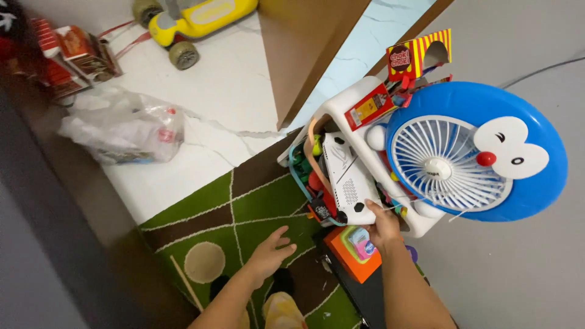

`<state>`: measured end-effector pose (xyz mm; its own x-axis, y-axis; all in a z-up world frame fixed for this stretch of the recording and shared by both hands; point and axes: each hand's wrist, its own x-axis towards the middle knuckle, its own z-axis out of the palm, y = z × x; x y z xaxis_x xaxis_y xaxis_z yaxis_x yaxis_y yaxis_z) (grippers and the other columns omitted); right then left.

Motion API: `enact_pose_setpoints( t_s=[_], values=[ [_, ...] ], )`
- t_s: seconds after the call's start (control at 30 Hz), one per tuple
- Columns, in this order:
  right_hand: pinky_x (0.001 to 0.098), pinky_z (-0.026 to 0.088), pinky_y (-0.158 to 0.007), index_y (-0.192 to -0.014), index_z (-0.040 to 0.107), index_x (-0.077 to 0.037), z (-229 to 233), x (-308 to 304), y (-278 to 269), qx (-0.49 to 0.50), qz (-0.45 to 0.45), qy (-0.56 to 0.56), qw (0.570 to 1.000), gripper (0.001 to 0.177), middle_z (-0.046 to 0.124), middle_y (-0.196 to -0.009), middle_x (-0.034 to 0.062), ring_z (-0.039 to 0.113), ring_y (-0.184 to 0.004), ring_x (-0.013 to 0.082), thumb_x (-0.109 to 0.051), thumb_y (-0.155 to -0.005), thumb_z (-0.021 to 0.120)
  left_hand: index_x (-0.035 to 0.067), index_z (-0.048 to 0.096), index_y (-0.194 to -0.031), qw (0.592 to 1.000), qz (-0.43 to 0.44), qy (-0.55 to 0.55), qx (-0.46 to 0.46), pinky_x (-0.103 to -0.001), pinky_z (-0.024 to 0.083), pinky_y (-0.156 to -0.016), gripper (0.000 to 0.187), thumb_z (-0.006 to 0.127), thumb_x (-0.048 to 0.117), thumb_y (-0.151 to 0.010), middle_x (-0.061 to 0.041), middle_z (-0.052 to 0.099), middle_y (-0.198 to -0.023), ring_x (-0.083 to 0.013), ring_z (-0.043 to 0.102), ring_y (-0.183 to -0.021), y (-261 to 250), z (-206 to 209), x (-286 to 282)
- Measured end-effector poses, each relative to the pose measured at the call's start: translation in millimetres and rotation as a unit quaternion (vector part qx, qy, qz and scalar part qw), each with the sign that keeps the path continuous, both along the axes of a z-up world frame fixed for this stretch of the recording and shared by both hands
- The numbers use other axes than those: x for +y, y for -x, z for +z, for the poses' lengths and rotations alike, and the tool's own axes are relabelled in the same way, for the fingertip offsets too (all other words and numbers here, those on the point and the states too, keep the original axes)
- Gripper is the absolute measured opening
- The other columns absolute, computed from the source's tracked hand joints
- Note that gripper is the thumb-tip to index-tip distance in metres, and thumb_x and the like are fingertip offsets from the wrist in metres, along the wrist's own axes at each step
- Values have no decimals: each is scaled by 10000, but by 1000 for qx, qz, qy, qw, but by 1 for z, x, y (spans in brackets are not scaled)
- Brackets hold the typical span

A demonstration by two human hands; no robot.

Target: The person is tidying a bedroom by picking up and arranging plush toys, a handheld console, and a backpack on a bed and near a window.

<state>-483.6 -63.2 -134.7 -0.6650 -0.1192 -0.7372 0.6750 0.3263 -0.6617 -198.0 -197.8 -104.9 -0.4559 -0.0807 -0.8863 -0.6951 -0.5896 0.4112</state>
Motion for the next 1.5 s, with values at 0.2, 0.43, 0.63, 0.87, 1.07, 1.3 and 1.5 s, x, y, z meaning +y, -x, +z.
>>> enact_pose_setpoints(
  t_s=[0.2, 0.43, 0.63, 0.87, 1.07, 1.3, 1.5],
  values=[
    [583, 620, -620, -1118, 662, -118, -27, 5, 25, 14, -46, 22, 999, 376, 733, -1016, 159, 737, -857, 362, -345, -860, 816, 162, 262, -1652, 993, 21, 49, 102, -477, 420, -1185, 767, 610, 394, -1009, -173, 427, -1616, -351, 377, -1509, 90, -20, 3],
    [549, 467, -831, -1278, 530, -130, -27, -13, 55, 60, 23, -28, 998, 585, 566, -1228, 138, 585, -1068, 337, -460, -858, 770, 182, 84, -1684, 987, 92, 40, 128, -499, 399, -1193, 792, 530, 313, -1043, -168, 188, -1711, -360, 285, -1542, 188, -20, -4],
    [520, 336, -1011, -1415, 417, -140, -27, -19, 54, 79, 77, -75, 991, 765, 423, -1410, 118, 455, -1248, 315, -559, -857, 731, 142, 18, -1682, 977, 118, 57, 170, -508, 391, -1184, 833, 522, 278, -1032, -242, 204, -1689, -389, 292, -1534, 233, -42, -5],
    [485, 183, -1222, -1575, 286, -152, -17, -27, 51, 106, 139, -123, 977, 975, 256, -1623, 95, 303, -1459, 288, -675, -856, 686, 128, -12, -1675, 979, 61, 84, 175, -475, 263, -1269, 858, 523, 286, -1023, -184, 117, -1722, -356, 182, -1573, 230, -40, -3],
    [519, 210, -1270, -1620, 330, -116, -94, -18, 74, 182, 201, -183, 945, 1049, 260, -1684, 152, 325, -1501, 353, -693, -848, 745, 136, 98, -1677, 975, 1, 132, 180, -450, 197, -1295, 832, 565, 315, -1012, -126, 75, -1738, -310, 130, -1592, 212, -82, -11],
    [497, 67, -1298, -1646, 162, 46, -45, -27, 55, 114, 296, -232, 919, 997, 151, -1686, 297, 170, -1543, 461, -652, -994, 447, 200, 121, -1683, 985, 64, 75, 140, -421, 274, -1276, 824, 589, 281, -1009, -112, 146, -1728, -317, 242, -1561, 161, -78, 2],
    [601, 454, -1061, -1609, 289, -333, 8, -62, -1, 286, 516, -426, 686, 816, 471, -1571, 103, 602, -1294, 407, -695, -926, 549, 187, 129, -1681, 988, 53, 73, 126, -468, 300, -1261, 819, 584, 314, -1011, -160, 264, -1691, -355, 284, -1545, 135, -99, 10]
  ],
)
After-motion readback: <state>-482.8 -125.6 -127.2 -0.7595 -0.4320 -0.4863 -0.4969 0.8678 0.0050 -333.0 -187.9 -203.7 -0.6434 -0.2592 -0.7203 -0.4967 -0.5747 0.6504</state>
